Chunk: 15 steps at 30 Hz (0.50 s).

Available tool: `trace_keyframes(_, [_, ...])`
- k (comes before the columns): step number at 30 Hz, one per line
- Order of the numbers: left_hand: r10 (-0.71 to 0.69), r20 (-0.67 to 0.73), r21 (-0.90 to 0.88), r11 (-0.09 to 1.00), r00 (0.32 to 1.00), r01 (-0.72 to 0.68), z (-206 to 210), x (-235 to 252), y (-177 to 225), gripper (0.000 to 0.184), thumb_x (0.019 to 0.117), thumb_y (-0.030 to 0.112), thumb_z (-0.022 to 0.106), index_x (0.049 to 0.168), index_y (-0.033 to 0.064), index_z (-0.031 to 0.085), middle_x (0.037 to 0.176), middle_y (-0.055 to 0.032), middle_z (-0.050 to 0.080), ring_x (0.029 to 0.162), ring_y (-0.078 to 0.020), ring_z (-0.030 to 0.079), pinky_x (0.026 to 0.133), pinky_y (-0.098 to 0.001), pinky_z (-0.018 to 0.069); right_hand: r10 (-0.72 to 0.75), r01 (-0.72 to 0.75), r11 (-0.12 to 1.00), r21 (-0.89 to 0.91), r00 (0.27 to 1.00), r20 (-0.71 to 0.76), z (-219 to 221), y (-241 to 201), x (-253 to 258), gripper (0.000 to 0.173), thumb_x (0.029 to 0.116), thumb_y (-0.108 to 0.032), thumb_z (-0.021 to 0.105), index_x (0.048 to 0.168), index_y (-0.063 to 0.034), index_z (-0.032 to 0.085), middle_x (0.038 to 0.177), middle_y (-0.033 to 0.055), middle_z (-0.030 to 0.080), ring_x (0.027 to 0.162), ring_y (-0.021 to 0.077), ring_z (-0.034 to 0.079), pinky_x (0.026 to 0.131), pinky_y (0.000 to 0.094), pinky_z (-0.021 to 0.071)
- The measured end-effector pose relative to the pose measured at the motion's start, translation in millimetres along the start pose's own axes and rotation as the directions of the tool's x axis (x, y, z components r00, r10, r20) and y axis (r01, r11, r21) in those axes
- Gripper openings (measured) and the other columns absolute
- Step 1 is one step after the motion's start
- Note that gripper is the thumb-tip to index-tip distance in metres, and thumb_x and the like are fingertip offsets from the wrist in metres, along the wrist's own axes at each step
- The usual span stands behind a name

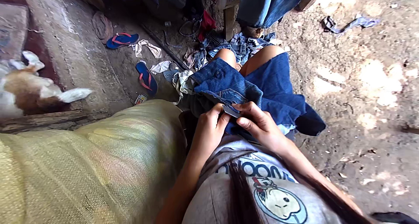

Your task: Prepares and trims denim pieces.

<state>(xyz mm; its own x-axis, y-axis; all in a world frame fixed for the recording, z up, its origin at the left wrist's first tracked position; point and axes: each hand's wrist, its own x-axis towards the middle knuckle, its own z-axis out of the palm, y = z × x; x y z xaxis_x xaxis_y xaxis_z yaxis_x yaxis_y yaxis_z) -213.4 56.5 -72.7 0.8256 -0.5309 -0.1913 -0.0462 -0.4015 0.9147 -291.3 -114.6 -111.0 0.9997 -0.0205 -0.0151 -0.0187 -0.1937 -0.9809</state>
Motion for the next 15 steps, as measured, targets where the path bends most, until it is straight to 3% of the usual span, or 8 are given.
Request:
trace_keyframes(3, [-0.066,-0.068,0.058,0.996,0.996,0.07,2,-10,6,0.016,0.0988,0.009,0.06,0.106,-0.0015,0.07,0.089,-0.0068,0.072,0.086,-0.0041,0.068,0.083,-0.0233,0.0554,-0.026,0.028,0.993,-0.115,1.0,0.013,4,3,-2,0.046,0.1053,-0.044,0.051,0.126,-0.0044,0.062,0.089,0.0053,0.07,0.078,0.0066,0.065,0.073,0.0277,0.0546])
trace_keyframes(6, [-0.07,-0.111,-0.077,0.995,0.991,0.062,4,-16,7,0.015,0.0954,0.001,0.06,0.105,-0.0051,0.07,0.091,-0.0066,0.073,0.086,0.0004,0.068,0.083,-0.018,0.0558,-0.041,0.046,0.988,-0.147,0.999,0.033,5,5,-3,0.052,0.1042,-0.049,0.051,0.136,-0.008,0.058,0.087,0.0064,0.069,0.076,0.0108,0.066,0.07,0.0321,0.0555])
trace_keyframes(9, [-0.077,-0.162,-0.246,0.969,0.984,0.035,9,-20,8,0.014,0.0924,-0.005,0.06,0.102,-0.0069,0.069,0.088,-0.0038,0.073,0.082,0.0029,0.068,0.079,-0.016,0.0566,-0.078,0.076,0.981,-0.176,0.997,-0.003,6,5,-7,0.054,0.1036,-0.05,0.052,0.141,-0.0099,0.056,0.088,0.0067,0.07,0.075,0.0107,0.066,0.069,0.0307,0.0549])
trace_keyframes(15, [-0.041,-0.26,-0.267,0.963,0.965,-0.031,20,-22,7,0.013,0.0918,-0.004,0.059,0.097,-0.0069,0.07,0.081,0.0004,0.071,0.074,0.0058,0.065,0.072,-0.0131,0.0546,-0.1,0.074,0.977,-0.201,0.987,-0.125,15,1,-9,0.054,0.103,-0.046,0.055,0.14,-0.0067,0.057,0.088,0.0076,0.07,0.074,0.0092,0.064,0.069,0.0278,0.0536])
